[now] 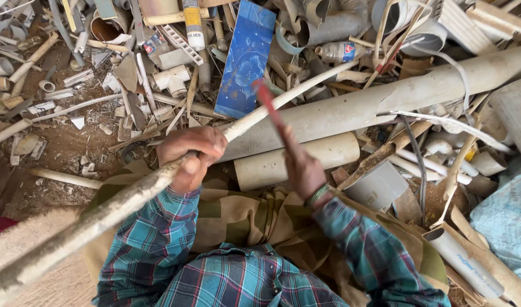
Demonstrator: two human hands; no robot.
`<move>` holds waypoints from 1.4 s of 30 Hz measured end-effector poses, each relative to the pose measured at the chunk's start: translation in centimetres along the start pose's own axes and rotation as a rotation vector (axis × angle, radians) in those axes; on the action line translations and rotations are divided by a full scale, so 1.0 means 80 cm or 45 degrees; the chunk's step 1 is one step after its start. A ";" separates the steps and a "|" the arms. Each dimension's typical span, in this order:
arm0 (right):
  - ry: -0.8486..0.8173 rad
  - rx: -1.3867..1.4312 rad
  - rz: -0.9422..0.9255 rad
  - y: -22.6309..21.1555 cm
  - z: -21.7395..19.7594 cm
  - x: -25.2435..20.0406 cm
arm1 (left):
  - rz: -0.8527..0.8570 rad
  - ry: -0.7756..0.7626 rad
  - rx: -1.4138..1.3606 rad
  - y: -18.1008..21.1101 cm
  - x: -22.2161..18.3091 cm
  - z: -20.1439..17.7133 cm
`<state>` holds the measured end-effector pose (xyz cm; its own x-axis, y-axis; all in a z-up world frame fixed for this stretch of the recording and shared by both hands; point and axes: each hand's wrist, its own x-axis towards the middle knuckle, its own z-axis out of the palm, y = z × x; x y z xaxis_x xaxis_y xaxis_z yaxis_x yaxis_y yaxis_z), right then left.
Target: The person saws a white PVC pipe with a small hand saw while sitting among a collection of scrap plumbing materials.
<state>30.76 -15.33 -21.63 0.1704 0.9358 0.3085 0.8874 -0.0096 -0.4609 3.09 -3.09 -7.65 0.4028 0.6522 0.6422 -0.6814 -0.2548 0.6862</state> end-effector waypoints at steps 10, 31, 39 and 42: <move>-0.067 0.212 0.284 0.020 -0.035 0.048 | 0.158 0.001 0.112 -0.045 0.001 0.018; -0.093 0.106 0.219 -0.007 -0.056 0.064 | 0.087 0.048 -0.004 -0.003 0.018 0.009; 0.202 0.235 -0.336 -0.085 -0.071 0.008 | 0.126 0.002 0.038 -0.019 0.011 0.004; 0.033 0.101 0.071 -0.016 -0.040 0.034 | 0.119 0.098 0.055 -0.035 -0.001 0.005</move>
<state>31.45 -13.93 -17.52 0.2305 0.9253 0.3012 0.8394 -0.0326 -0.5425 5.21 -2.73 -9.49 0.2896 0.6767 0.6769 -0.6861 -0.3464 0.6398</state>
